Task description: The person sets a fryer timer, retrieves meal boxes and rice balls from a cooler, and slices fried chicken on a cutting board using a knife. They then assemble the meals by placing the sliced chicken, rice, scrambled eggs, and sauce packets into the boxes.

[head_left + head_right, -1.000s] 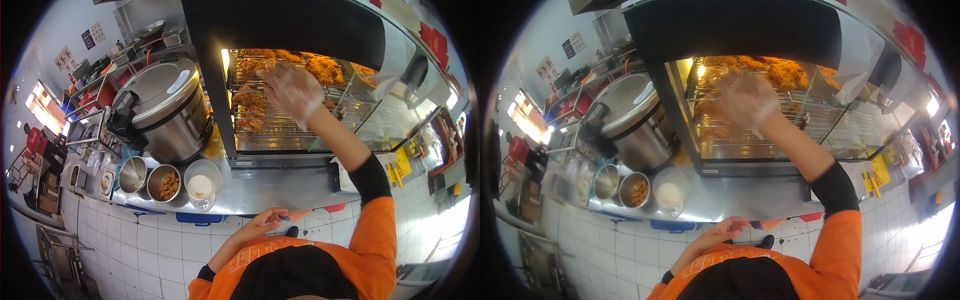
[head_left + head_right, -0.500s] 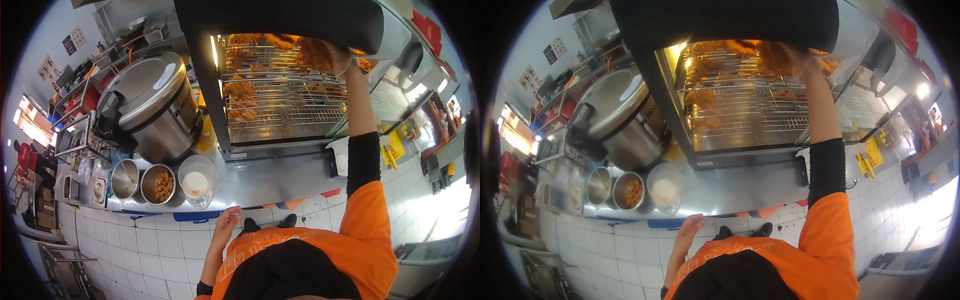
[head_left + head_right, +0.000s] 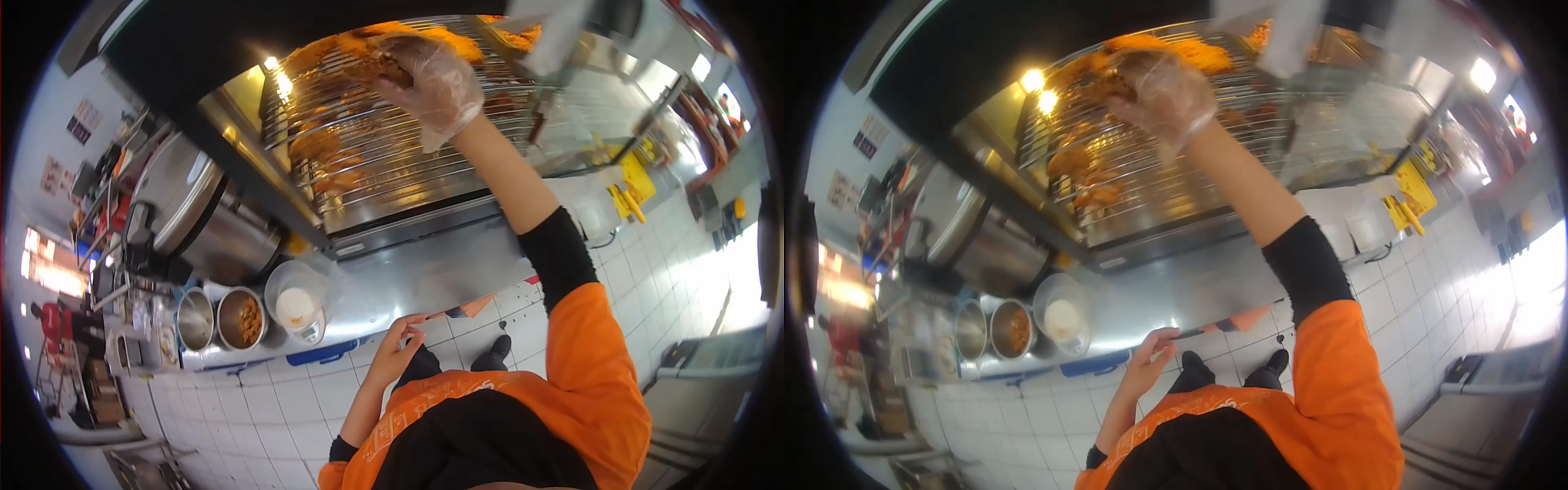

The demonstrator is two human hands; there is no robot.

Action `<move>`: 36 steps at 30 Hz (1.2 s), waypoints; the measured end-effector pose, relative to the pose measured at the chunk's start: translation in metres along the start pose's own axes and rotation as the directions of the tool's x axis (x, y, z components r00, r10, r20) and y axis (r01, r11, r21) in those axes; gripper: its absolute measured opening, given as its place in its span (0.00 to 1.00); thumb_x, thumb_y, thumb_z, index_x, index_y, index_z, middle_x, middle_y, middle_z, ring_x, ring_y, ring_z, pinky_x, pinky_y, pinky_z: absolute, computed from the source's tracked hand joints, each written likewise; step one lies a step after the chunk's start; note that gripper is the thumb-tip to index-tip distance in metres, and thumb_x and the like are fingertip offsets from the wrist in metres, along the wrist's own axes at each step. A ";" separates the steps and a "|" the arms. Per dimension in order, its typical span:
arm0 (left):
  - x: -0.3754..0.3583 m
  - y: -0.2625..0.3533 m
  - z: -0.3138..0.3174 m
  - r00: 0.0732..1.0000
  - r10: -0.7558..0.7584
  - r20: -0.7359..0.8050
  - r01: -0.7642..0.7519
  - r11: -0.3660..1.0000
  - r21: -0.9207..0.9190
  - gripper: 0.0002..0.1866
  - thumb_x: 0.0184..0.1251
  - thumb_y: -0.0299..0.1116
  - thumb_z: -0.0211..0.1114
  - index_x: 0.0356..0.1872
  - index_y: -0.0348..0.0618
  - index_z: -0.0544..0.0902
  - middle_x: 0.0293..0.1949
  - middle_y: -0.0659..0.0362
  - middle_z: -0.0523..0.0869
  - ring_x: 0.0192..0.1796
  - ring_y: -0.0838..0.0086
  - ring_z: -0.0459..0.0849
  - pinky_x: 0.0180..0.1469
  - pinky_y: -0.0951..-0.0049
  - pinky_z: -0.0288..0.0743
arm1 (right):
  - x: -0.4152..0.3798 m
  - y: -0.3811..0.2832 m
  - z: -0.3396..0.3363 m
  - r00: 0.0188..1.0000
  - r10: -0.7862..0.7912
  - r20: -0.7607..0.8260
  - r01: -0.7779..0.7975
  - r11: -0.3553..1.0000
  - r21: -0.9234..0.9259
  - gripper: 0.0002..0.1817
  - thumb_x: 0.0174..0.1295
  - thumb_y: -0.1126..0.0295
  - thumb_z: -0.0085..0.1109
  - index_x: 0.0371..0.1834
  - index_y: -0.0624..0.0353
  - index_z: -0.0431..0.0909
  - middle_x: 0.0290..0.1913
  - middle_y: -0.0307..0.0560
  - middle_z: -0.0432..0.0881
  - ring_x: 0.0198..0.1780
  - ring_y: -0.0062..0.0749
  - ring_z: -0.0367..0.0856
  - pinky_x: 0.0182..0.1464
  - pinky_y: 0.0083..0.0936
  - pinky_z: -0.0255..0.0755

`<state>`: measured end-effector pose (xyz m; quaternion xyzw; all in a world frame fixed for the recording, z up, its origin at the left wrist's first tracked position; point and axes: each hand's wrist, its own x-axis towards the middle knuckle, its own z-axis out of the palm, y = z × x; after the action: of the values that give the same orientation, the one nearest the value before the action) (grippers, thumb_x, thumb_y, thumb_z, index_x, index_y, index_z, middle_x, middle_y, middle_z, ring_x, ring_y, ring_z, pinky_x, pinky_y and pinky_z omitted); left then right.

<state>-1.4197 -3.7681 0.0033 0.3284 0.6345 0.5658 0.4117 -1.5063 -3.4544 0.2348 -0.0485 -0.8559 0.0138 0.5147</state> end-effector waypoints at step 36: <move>0.375 0.067 0.547 0.768 0.128 0.628 -0.295 0.940 0.170 0.12 0.69 0.26 0.57 0.51 0.43 0.81 0.50 0.57 0.81 0.55 0.65 0.78 0.60 0.69 0.70 | -0.415 0.683 -0.385 0.336 0.898 0.285 -0.924 0.373 -0.083 0.20 0.57 0.53 0.60 0.46 0.53 0.84 0.42 0.55 0.85 0.45 0.46 0.83 0.49 0.34 0.74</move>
<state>-1.1012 -3.1822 0.0018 0.6131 0.4950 0.3854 0.4802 -0.9269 -2.8256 0.0003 -0.4914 -0.7441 0.3452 0.2926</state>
